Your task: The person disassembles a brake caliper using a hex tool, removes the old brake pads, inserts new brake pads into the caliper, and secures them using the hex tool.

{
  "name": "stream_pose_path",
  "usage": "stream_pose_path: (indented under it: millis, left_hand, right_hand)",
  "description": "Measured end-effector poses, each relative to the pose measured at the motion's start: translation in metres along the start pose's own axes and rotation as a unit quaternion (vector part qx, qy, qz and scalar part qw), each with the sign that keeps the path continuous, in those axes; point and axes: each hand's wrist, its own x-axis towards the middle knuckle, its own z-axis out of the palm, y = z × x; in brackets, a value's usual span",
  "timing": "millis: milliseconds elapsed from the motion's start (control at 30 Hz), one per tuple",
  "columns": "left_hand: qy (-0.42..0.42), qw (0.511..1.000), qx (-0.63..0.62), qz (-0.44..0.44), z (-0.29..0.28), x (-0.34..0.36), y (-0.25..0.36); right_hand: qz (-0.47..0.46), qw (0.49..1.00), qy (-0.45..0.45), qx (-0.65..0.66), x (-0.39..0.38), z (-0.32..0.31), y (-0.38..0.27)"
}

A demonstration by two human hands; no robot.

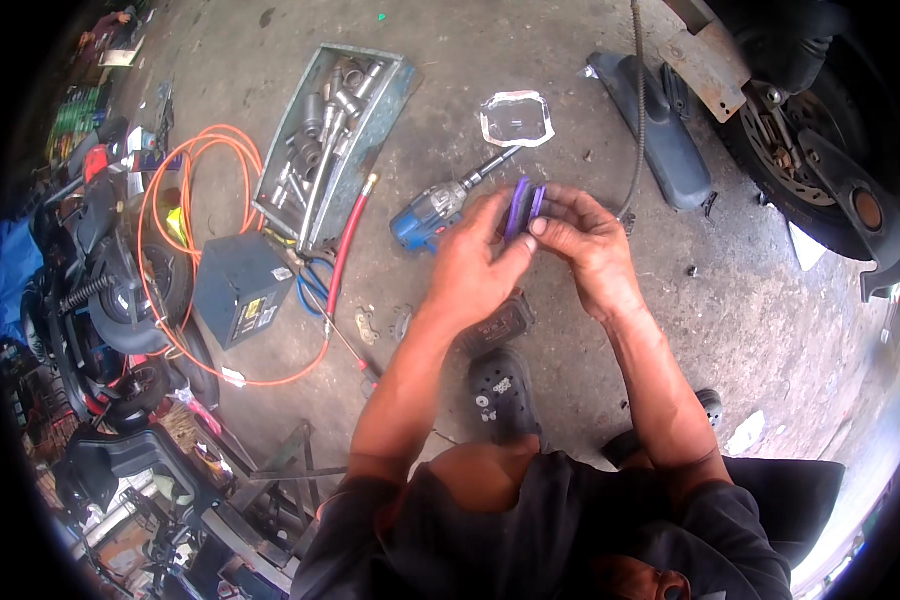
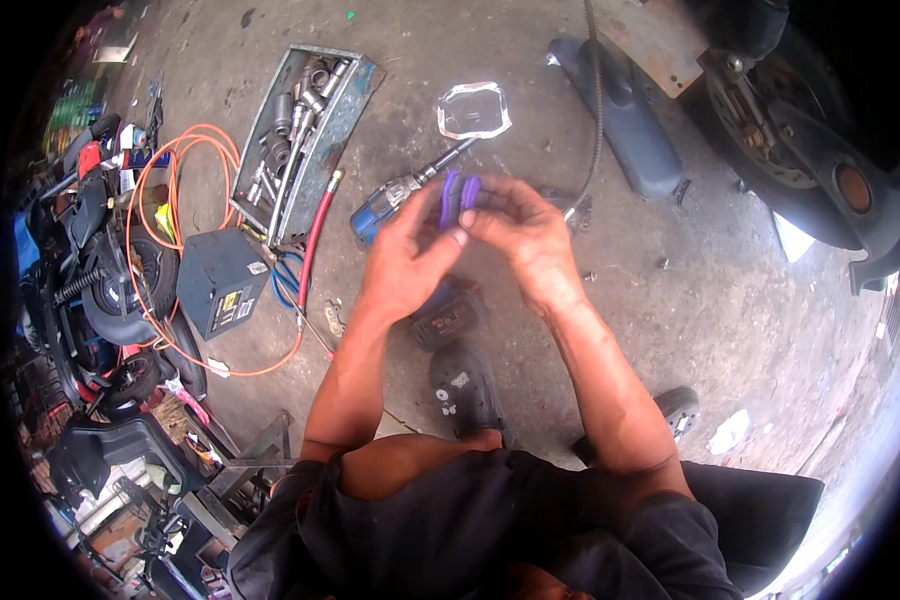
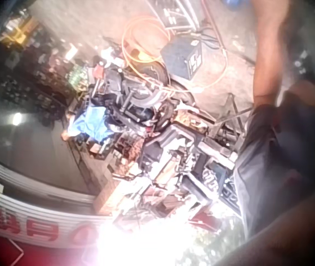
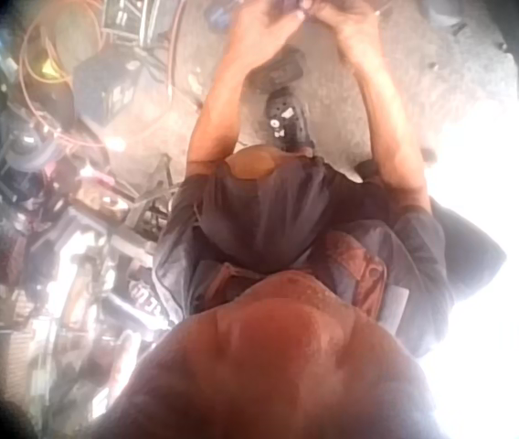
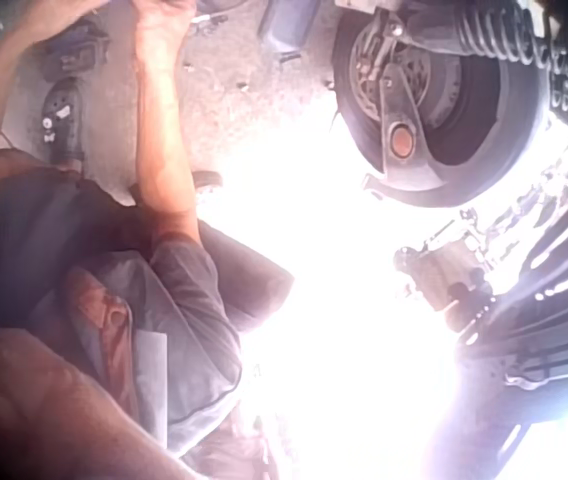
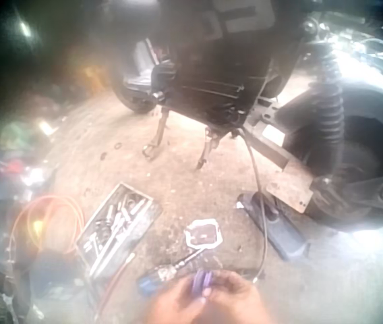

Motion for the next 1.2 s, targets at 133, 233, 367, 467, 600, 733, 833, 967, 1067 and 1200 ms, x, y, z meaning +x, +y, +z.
stream_pose_path:
  millis: [133, 233, 367, 467, 600, 733, 833, 967, 1067, 1200]
  left_hand:
    - [0.03, 0.982, 0.169, 0.078, 0.006, -0.003, 0.009]
    - [0.062, 0.971, 0.214, 0.088, 0.01, -0.005, 0.0]
    - [0.108, 0.986, 0.094, 0.088, 0.015, -0.011, -0.015]
    - [0.12, 0.985, -0.123, 0.021, 0.003, -0.019, -0.008]
    - [0.058, 0.992, -0.115, -0.015, -0.002, -0.033, -0.014]
    - [0.068, 0.97, -0.226, -0.062, 0.005, -0.043, -0.022]
    - [0.084, 0.955, -0.271, -0.084, 0.003, -0.047, -0.025]
    - [0.085, 0.949, -0.281, -0.119, -0.001, -0.049, -0.024]
    - [0.107, 0.942, -0.3, -0.107, 0.001, -0.052, -0.031]
    - [0.168, 0.903, -0.37, -0.14, -0.014, -0.051, -0.047]
  right_hand:
    - [0.013, 1.0, -0.001, 0.014, -0.001, -0.002, 0.007]
    - [0.01, 1.0, -0.002, 0.028, -0.001, 0.004, 0.015]
    - [0.038, 0.997, -0.006, 0.074, -0.003, 0.003, 0.019]
    - [0.068, 0.993, -0.031, 0.095, -0.004, 0.005, 0.028]
    - [0.049, 0.997, -0.036, 0.056, -0.012, 0.012, 0.028]
    - [0.033, 0.994, -0.075, -0.078, -0.01, 0.008, 0.031]
    - [0.023, 0.995, -0.06, -0.083, -0.011, 0.006, 0.033]
    - [0.005, 0.993, -0.056, -0.104, -0.016, 0.01, 0.031]
    - [0.026, 0.995, -0.044, -0.08, -0.018, 0.01, 0.033]
    - [-0.287, 0.776, 0.144, -0.543, -0.022, -0.022, 0.027]
